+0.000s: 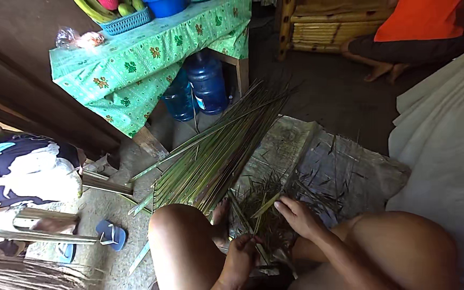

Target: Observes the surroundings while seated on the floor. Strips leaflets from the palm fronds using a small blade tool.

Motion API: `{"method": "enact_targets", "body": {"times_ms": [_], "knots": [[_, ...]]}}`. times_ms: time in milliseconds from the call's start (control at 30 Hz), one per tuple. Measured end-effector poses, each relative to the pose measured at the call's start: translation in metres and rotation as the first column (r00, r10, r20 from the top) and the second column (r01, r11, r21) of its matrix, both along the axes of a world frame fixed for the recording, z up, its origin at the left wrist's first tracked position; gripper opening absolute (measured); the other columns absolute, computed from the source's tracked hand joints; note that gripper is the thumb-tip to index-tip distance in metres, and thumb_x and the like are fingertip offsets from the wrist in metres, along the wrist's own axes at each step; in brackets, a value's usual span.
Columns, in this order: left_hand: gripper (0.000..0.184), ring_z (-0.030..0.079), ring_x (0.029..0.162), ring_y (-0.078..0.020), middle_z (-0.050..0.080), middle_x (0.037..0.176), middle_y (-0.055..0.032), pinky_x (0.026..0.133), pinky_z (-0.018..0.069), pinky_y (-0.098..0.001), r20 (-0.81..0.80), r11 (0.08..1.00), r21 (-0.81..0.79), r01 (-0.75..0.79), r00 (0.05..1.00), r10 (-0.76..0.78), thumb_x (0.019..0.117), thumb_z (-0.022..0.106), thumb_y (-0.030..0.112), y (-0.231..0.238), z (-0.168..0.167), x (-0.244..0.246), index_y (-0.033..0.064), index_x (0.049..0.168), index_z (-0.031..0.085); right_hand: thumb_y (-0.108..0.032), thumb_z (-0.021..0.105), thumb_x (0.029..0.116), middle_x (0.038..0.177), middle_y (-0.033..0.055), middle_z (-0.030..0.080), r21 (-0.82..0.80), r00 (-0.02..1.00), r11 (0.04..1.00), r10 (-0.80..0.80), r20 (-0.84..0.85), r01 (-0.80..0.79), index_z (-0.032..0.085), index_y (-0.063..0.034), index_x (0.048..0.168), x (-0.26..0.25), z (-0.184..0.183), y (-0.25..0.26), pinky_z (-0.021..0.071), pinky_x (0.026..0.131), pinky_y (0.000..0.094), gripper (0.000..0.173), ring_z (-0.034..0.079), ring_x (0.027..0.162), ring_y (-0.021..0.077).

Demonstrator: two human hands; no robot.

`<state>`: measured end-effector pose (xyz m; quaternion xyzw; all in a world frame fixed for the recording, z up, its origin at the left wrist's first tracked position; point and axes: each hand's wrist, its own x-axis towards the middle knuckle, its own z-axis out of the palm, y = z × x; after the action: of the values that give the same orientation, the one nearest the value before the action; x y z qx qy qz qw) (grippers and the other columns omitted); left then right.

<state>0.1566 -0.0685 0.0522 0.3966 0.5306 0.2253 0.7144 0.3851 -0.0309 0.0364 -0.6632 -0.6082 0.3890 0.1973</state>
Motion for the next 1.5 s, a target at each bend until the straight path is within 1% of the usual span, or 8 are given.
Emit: {"method": "enact_targets", "body": {"times_ms": [133, 333, 533, 800, 1000, 1167, 1333, 1500], "knots": [[0.026, 0.047, 0.048, -0.0009, 0.055, 0.060, 0.0039, 0.047, 0.0401, -0.0168, -0.016, 1.000, -0.016, 0.002, 1.000, -0.002, 0.1081, 0.041, 0.005, 0.006, 0.006, 0.006, -0.0034, 0.106, 0.065, -0.030, 0.047, 0.1058, 0.071, -0.0005, 0.053, -0.124, 0.930, 0.989, 0.031, -0.366, -0.081, 0.065, -0.0025, 0.117, -0.024, -0.003, -0.018, 0.0462, 0.062, 0.0297, 0.035, 0.050, 0.060, 0.0091], [0.032, 0.048, 0.048, 0.0000, 0.059, 0.063, 0.0039, 0.047, 0.0395, -0.0160, 0.044, 0.996, 0.013, 0.088, 0.995, -0.089, 0.1070, 0.034, 0.006, 0.001, 0.006, 0.000, -0.0032, 0.121, 0.062, -0.027, 0.046, 0.1076, 0.068, -0.0047, 0.046, -0.134, 0.898, 0.989, -0.107, -0.426, 0.054, 0.061, -0.0055, 0.104, -0.018, -0.010, -0.009, 0.0422, 0.058, 0.0237, 0.026, 0.045, 0.057, 0.0049], [0.030, 0.045, 0.046, 0.0003, 0.055, 0.059, 0.0048, 0.044, 0.0365, -0.0157, 0.045, 0.998, 0.029, 0.052, 0.998, -0.054, 0.1053, 0.034, 0.005, 0.001, 0.004, 0.000, -0.0014, 0.116, 0.062, -0.036, 0.045, 0.1074, 0.082, 0.0155, 0.065, 0.014, 0.970, 0.974, 0.225, -0.093, -0.225, 0.068, -0.0016, 0.107, -0.029, 0.000, -0.025, 0.0509, 0.073, 0.0511, 0.041, 0.065, 0.078, 0.0300], [0.031, 0.042, 0.045, 0.0009, 0.050, 0.057, 0.0075, 0.045, 0.0356, -0.0159, 0.059, 0.998, 0.053, 0.037, 0.997, -0.040, 0.1054, 0.034, 0.004, -0.003, 0.005, -0.003, -0.0002, 0.114, 0.063, -0.034, 0.047, 0.1066, 0.083, 0.0188, 0.069, 0.213, 0.978, 0.959, 0.163, 0.132, -0.188, 0.070, 0.0003, 0.105, -0.022, -0.012, -0.015, 0.0550, 0.069, 0.0546, 0.041, 0.071, 0.078, 0.0364], [0.032, 0.045, 0.046, 0.0010, 0.052, 0.058, 0.0079, 0.045, 0.0386, -0.0158, 0.057, 0.993, 0.082, 0.082, 0.995, -0.087, 0.1035, 0.035, 0.002, -0.015, 0.002, -0.011, -0.0011, 0.115, 0.064, -0.035, 0.044, 0.1098, 0.116, 0.0242, 0.070, -0.031, 0.986, 0.999, 0.038, 0.164, -0.033, 0.048, -0.0035, 0.151, 0.000, -0.003, 0.006, 0.0498, 0.096, 0.0584, 0.052, 0.068, 0.106, 0.0414], [0.031, 0.044, 0.046, 0.0014, 0.051, 0.058, 0.0079, 0.045, 0.0382, -0.0156, 0.050, 0.994, 0.072, 0.080, 0.995, -0.083, 0.1038, 0.035, 0.001, -0.019, 0.002, -0.012, -0.0018, 0.114, 0.064, -0.036, 0.041, 0.1107, 0.112, 0.0233, 0.071, -0.070, 0.979, 0.997, -0.002, 0.204, 0.017, 0.029, -0.0126, 0.163, -0.003, -0.004, 0.010, 0.0500, 0.093, 0.0571, 0.058, 0.068, 0.101, 0.0413], [0.031, 0.044, 0.046, 0.0015, 0.053, 0.058, 0.0073, 0.045, 0.0370, -0.0158, 0.021, 0.997, 0.047, 0.069, 0.997, -0.070, 0.1042, 0.035, 0.000, -0.028, 0.004, -0.017, -0.0014, 0.112, 0.065, -0.030, 0.035, 0.1123, 0.136, 0.0209, 0.064, -0.004, 0.983, 0.989, -0.145, 0.115, 0.146, 0.045, -0.0136, 0.156, 0.030, -0.010, 0.022, 0.0441, 0.104, 0.0600, 0.047, 0.063, 0.122, 0.0399], [0.028, 0.051, 0.049, -0.0011, 0.056, 0.060, 0.0052, 0.050, 0.0448, -0.0177, -0.011, 0.998, 0.061, 0.020, 1.000, -0.019, 0.1046, 0.038, 0.000, -0.017, 0.002, -0.015, -0.0035, 0.114, 0.065, -0.032, 0.042, 0.1105, 0.125, 0.0227, 0.068, -0.058, 0.987, 0.994, -0.085, 0.136, 0.093, 0.054, -0.0062, 0.146, 0.023, 0.001, 0.012, 0.0467, 0.100, 0.0599, 0.046, 0.066, 0.114, 0.0393]]}}
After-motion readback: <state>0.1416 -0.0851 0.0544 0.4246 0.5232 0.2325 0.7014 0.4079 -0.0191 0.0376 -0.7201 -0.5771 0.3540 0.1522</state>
